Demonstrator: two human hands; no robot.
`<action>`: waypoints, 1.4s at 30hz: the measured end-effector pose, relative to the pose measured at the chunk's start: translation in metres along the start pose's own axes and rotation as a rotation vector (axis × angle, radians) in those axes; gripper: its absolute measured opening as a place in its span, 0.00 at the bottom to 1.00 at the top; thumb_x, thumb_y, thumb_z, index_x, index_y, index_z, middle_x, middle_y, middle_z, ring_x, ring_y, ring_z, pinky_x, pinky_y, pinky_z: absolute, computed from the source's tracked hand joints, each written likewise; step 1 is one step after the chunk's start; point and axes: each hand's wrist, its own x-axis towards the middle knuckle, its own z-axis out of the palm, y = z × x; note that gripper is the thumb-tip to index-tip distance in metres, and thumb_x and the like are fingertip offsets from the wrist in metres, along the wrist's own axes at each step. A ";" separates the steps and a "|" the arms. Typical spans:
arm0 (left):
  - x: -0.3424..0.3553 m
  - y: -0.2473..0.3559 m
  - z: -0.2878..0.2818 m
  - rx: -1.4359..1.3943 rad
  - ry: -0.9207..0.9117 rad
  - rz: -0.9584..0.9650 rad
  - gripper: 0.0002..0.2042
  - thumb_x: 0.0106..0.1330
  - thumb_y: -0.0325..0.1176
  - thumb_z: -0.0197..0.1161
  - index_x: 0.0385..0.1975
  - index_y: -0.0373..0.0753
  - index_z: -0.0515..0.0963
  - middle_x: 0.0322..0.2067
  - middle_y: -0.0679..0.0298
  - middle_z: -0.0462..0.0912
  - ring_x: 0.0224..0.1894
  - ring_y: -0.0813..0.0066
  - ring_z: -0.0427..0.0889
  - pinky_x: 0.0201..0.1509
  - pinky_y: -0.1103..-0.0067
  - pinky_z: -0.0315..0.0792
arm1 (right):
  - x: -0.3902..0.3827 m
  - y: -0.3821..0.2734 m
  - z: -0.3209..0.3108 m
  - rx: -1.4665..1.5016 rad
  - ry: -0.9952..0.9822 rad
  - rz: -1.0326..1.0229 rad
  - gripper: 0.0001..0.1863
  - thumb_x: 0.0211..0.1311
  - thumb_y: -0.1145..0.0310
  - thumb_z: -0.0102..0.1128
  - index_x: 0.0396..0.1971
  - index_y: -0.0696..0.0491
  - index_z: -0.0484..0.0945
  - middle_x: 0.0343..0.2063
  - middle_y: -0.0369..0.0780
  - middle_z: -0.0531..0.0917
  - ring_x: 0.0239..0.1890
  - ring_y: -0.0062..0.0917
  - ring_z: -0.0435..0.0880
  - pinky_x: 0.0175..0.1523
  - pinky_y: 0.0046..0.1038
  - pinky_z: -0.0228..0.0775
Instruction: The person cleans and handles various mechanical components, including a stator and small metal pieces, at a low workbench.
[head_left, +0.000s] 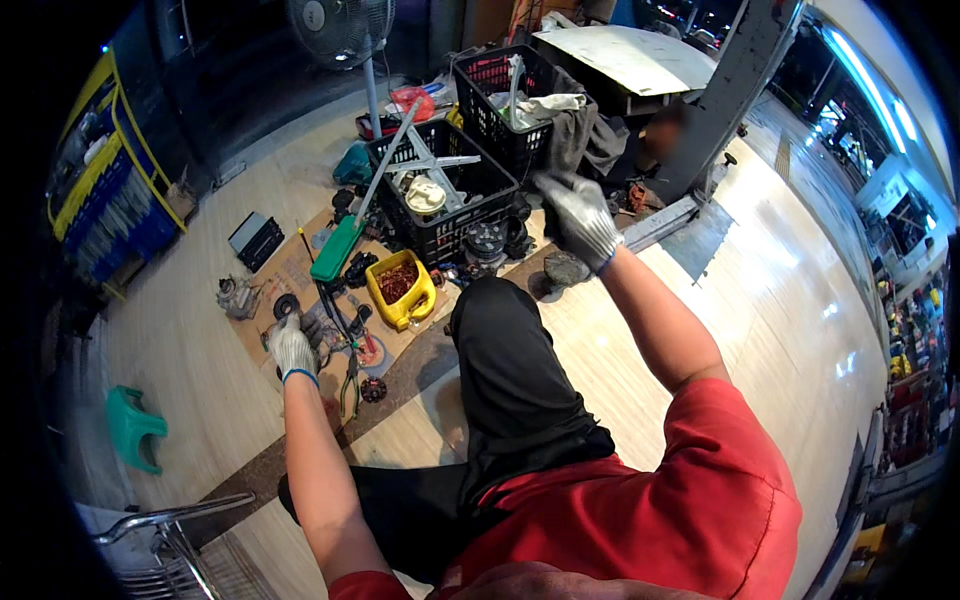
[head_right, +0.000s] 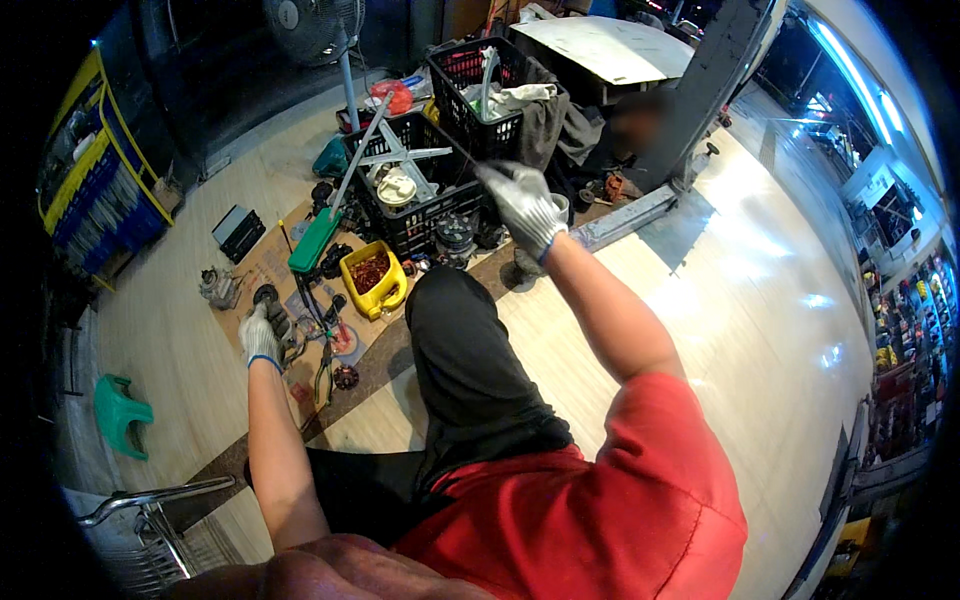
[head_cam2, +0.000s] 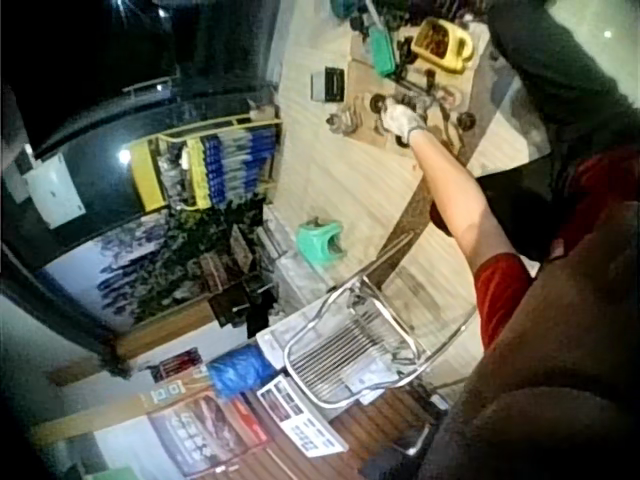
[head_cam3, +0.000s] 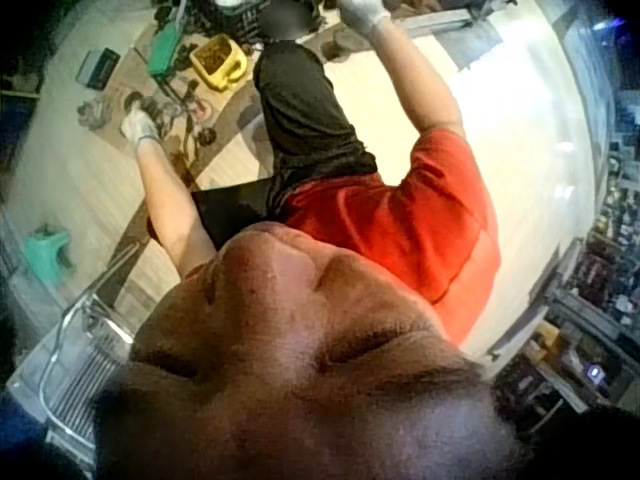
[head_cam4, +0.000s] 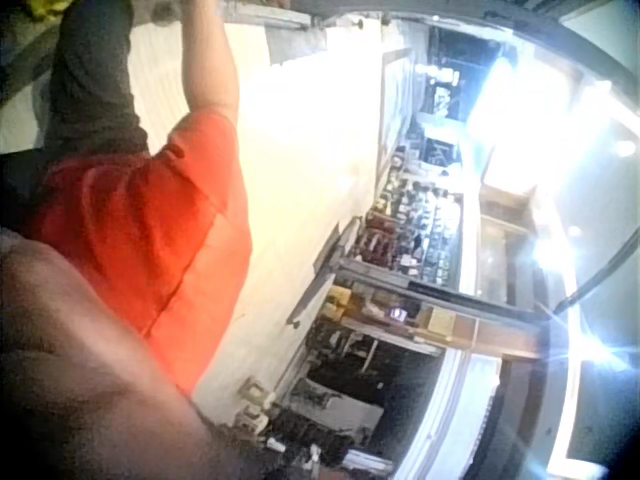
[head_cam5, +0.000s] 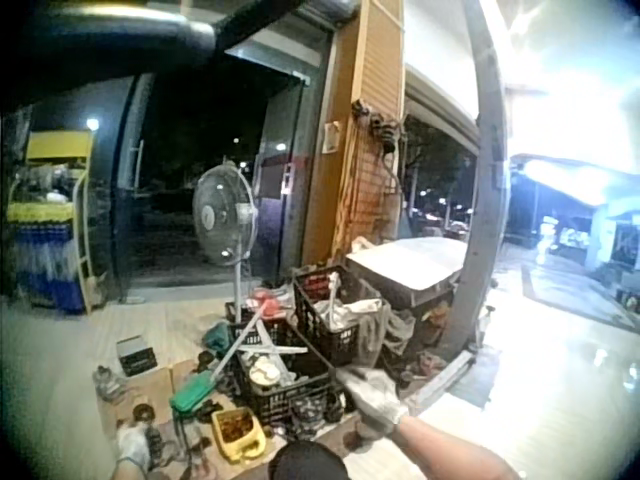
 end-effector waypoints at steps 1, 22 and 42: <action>-0.004 0.003 0.002 -0.091 0.035 0.011 0.13 0.73 0.37 0.54 0.42 0.32 0.75 0.32 0.56 0.84 0.25 0.69 0.81 0.25 0.77 0.72 | -0.017 -0.004 0.003 0.149 -0.089 0.139 0.16 0.64 0.61 0.63 0.41 0.59 0.82 0.22 0.35 0.81 0.20 0.16 0.74 0.24 0.22 0.65; 0.048 -0.017 -0.027 -0.447 0.025 -0.092 0.17 0.79 0.37 0.40 0.25 0.41 0.68 0.21 0.66 0.68 0.19 0.74 0.62 0.24 0.75 0.60 | -0.039 0.018 0.008 0.420 -0.231 0.265 0.13 0.69 0.60 0.56 0.41 0.55 0.79 0.18 0.31 0.73 0.17 0.15 0.68 0.23 0.24 0.67; 0.020 -0.086 0.010 1.856 -0.498 0.342 0.14 0.61 0.34 0.58 0.43 0.38 0.83 0.43 0.50 0.84 0.46 0.53 0.84 0.51 0.63 0.77 | -0.023 -0.030 0.016 0.761 -0.374 0.444 0.16 0.72 0.56 0.51 0.44 0.54 0.77 0.20 0.32 0.78 0.14 0.16 0.70 0.18 0.21 0.61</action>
